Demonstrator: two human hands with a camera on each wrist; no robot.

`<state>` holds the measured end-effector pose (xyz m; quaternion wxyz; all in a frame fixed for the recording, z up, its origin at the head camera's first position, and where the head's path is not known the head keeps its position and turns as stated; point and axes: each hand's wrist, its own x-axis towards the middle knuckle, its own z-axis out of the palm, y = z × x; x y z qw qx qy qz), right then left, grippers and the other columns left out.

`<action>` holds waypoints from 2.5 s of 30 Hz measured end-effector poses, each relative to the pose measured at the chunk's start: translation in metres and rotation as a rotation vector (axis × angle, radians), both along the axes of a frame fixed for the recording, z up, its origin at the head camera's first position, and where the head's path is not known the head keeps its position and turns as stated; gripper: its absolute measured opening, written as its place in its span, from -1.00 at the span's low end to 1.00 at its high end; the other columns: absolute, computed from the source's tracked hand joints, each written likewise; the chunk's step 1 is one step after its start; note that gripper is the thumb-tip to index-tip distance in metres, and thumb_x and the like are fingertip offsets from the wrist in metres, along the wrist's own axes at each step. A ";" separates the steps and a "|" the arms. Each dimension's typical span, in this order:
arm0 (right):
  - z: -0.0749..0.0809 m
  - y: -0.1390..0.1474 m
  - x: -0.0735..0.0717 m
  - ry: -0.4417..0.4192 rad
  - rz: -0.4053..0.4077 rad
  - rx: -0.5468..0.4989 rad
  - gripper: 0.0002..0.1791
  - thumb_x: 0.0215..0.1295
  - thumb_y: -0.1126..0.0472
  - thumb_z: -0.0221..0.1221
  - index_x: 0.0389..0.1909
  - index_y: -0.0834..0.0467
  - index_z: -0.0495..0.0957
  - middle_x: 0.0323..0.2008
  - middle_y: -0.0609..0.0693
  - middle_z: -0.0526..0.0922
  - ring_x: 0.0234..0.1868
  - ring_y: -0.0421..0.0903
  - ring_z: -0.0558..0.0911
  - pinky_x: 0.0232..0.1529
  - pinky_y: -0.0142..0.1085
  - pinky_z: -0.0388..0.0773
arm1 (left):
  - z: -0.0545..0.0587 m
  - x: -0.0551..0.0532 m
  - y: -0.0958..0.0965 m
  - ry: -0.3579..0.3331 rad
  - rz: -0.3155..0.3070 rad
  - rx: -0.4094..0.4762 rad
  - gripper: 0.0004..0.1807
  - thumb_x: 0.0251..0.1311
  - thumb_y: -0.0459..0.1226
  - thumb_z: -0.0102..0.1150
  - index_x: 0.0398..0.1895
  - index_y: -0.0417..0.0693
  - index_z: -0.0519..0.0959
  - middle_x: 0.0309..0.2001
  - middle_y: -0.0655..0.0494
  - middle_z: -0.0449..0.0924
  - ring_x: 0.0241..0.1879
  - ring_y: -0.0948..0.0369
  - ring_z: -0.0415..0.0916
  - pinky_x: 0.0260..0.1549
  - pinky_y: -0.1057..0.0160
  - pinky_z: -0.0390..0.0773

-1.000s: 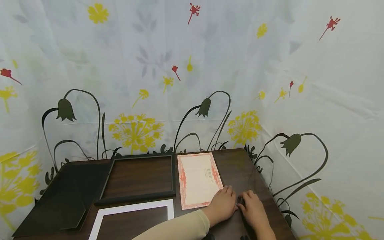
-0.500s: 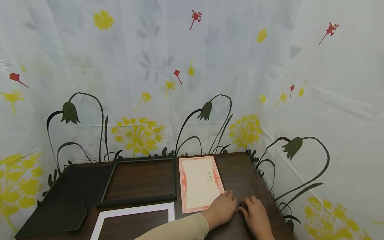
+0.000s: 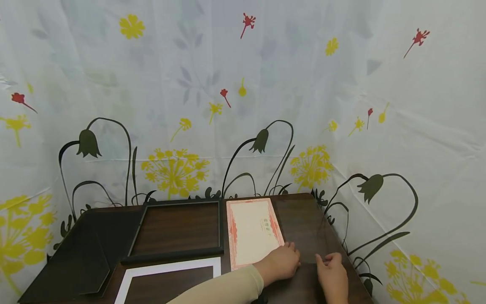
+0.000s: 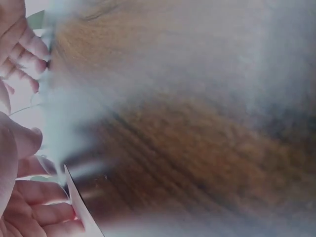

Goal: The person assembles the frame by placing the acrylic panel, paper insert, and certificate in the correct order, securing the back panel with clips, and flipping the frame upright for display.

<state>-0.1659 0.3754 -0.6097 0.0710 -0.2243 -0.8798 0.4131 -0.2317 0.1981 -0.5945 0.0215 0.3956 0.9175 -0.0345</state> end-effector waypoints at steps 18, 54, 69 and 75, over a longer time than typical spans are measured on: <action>-0.012 -0.013 -0.018 0.052 0.030 -0.750 -0.38 0.69 0.35 0.07 0.44 0.55 -0.06 -0.08 0.21 0.76 -0.19 -0.03 0.87 -0.06 -0.18 0.84 | 0.000 -0.006 -0.008 -0.043 -0.038 0.027 -0.49 0.63 0.10 0.09 0.46 0.10 0.59 0.50 0.09 0.56 0.51 0.18 0.51 0.45 0.31 0.50; 0.056 -0.014 0.032 0.231 0.034 -0.598 -0.69 0.67 0.39 0.10 0.29 0.11 0.37 -0.29 -0.17 0.89 -0.56 -0.18 0.69 -0.55 -0.32 0.67 | 0.019 -0.017 -0.091 0.085 0.214 0.510 -0.38 0.63 0.17 0.06 0.67 0.39 0.38 -0.12 0.03 0.29 -0.25 0.22 -0.01 -0.43 0.36 0.16; 0.067 -0.013 0.032 0.267 0.282 -0.606 -0.72 0.66 0.29 0.16 0.27 0.18 0.42 -0.25 -0.06 0.89 -0.57 -0.14 0.75 -0.61 -0.39 0.53 | 0.046 -0.044 -0.179 -0.047 0.399 0.643 -0.37 0.58 0.13 0.20 0.59 0.21 0.41 -0.02 -0.11 0.28 -0.16 0.08 0.24 -0.34 0.18 0.47; 0.063 -0.020 0.032 0.241 0.359 -0.583 -0.64 0.67 0.24 0.17 0.34 0.22 0.39 -0.21 -0.04 0.87 -0.55 -0.12 0.74 -0.57 -0.34 0.55 | 0.057 -0.040 -0.216 -0.269 0.356 0.840 -0.46 0.54 -0.10 0.33 0.44 0.01 0.38 -0.18 0.03 0.52 -0.42 0.23 0.45 -0.37 0.22 0.53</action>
